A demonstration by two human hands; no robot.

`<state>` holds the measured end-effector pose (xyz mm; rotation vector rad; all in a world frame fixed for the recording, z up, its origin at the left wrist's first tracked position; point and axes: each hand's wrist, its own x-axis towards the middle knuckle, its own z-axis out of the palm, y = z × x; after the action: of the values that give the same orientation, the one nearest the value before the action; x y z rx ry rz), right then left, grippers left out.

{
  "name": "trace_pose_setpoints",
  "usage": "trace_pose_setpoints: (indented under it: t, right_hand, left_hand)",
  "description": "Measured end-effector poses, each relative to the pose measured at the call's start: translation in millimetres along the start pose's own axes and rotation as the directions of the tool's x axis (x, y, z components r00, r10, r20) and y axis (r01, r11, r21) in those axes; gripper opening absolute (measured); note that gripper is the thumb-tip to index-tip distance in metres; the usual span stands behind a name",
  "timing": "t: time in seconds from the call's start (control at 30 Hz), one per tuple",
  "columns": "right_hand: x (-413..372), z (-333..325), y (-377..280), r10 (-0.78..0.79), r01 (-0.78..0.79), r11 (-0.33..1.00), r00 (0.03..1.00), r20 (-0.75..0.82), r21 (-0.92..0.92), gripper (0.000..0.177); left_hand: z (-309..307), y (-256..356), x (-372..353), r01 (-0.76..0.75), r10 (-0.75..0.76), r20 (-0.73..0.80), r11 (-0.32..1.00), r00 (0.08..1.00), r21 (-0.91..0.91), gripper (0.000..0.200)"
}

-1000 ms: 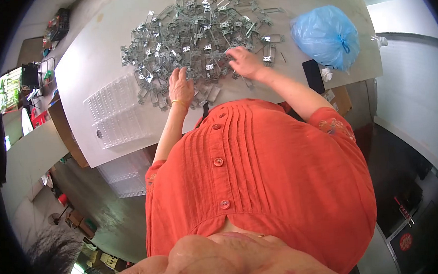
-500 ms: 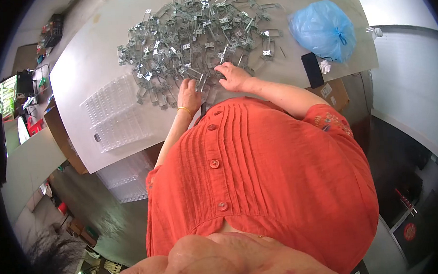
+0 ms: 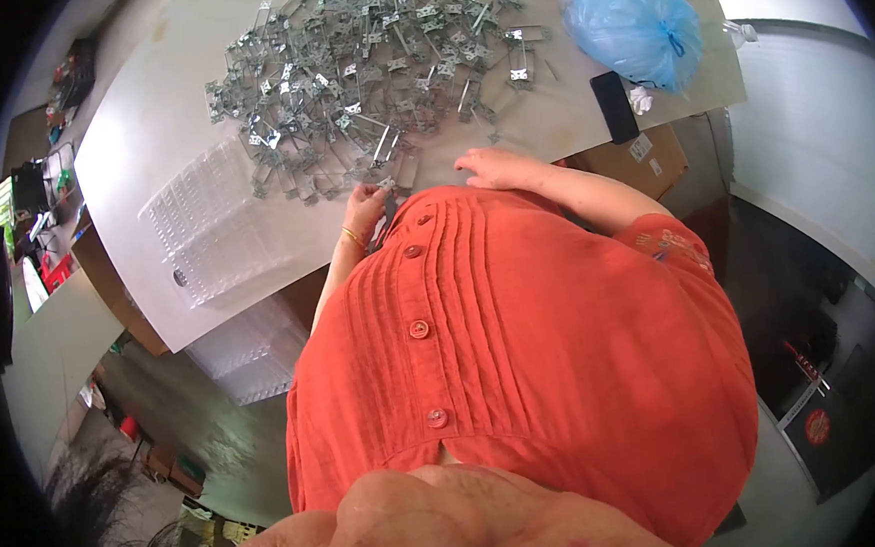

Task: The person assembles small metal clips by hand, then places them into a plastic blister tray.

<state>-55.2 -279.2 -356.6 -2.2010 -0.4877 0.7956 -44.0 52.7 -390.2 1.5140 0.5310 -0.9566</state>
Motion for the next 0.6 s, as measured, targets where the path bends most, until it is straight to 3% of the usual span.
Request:
trace_pose_setpoints:
  t: [0.1, 0.17, 0.27, 0.47, 0.6]
  right_hand:
    - [13.3, 0.8, 2.7, 0.119, -0.125, 0.992, 0.977, -0.175, -0.025, 0.025]
    - [14.4, -17.2, -7.3, 0.263, -0.276, 0.961, 0.905, -0.336, 0.008, 0.025]
    - [8.7, -37.3, -5.9, 0.395, -0.440, 0.898, 0.799, -0.453, 0.007, 0.027]
    - [16.1, -30.2, 10.0, 0.389, -0.526, 0.795, 0.824, -0.412, -0.302, 0.034]
    - [27.0, -12.4, 23.8, 0.315, -0.463, 0.844, 0.837, -0.447, -0.272, 0.030]
  left_hand:
    - [9.0, 17.9, 2.7, -0.074, 0.080, 0.011, 0.962, 0.997, -0.262, 0.043]
    - [8.5, 21.8, 4.3, -0.104, 0.105, -0.002, 0.976, 0.994, -0.189, 0.043]
    - [7.2, 28.4, -1.8, -0.088, 0.085, -0.028, 0.989, 0.996, -0.117, 0.041]
    - [-2.8, 6.2, -19.9, -0.017, 0.024, -0.119, 0.998, 0.993, 0.060, 0.038]
    - [-6.1, 7.9, -34.6, -0.085, 0.103, -0.069, 0.970, 0.992, 0.226, 0.038]
